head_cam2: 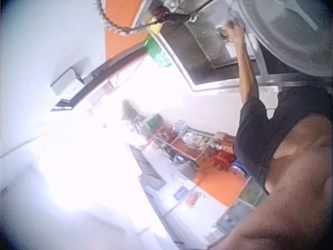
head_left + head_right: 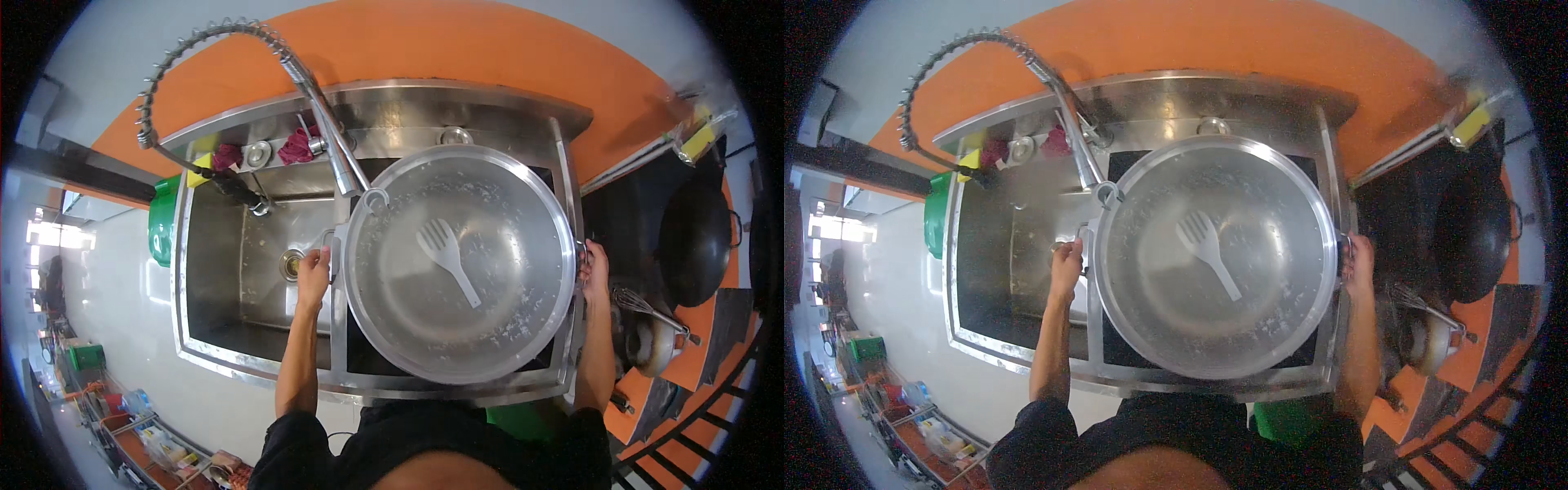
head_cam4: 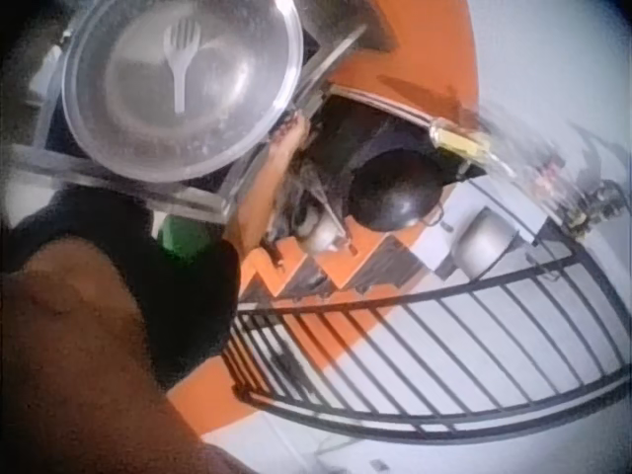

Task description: The person washes various kitchen items including bowls, plates, and a large metal pot in a industrial sink using a sponge and a spray nozzle before storing them in a cabinet.

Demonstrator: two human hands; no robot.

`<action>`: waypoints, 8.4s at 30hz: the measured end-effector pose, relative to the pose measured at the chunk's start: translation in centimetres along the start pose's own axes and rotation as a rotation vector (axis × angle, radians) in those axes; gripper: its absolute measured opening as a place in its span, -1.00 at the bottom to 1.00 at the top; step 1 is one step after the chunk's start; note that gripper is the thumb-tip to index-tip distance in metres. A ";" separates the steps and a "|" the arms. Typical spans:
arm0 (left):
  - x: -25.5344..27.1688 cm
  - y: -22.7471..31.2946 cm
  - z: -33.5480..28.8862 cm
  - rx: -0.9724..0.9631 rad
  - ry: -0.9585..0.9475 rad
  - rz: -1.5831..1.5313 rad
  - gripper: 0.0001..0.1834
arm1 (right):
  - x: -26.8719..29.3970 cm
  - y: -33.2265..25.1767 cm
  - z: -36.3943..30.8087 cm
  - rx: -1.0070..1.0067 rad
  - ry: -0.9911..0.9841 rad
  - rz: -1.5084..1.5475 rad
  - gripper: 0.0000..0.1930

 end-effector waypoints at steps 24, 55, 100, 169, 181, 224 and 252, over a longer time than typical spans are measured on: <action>-1.3 -3.3 2.0 0.045 -0.022 -0.004 -0.66 | 1.6 -1.1 4.1 0.464 0.184 -0.906 -0.82; -0.3 3.1 -0.9 -0.370 0.280 0.519 -0.60 | -11.4 -9.1 -5.9 1.167 0.117 -1.120 -0.59; -1.9 -0.1 0.5 -0.155 0.035 0.250 -0.60 | 0.8 -6.4 -2.1 0.711 0.428 -1.176 -0.82; -1.1 -4.6 2.8 -0.245 -0.073 0.285 -0.66 | -33.9 -1.4 -18.8 0.789 -0.623 -0.372 -0.56; 0.7 -1.9 3.4 -0.037 -0.344 -0.354 -0.54 | -58.3 -2.0 -33.1 0.973 -0.427 -0.264 0.10; -4.4 17.1 15.3 -1.188 0.275 1.240 -0.49 | -35.9 -7.6 -31.4 0.666 -0.527 -0.037 -0.84; -15.7 0.1 -5.2 -0.886 -0.934 2.135 -0.38 | -29.2 -12.3 -29.3 0.746 -0.627 0.495 -0.73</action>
Point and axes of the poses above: each hand's wrist, its own z-axis towards the middle knuckle, its own x-axis out of the back of the hand, y = z × x, the point moved 10 cm from there along z, towards the middle knuckle, and after that the axes turned 6 degrees about y, right-handed, at the moved point
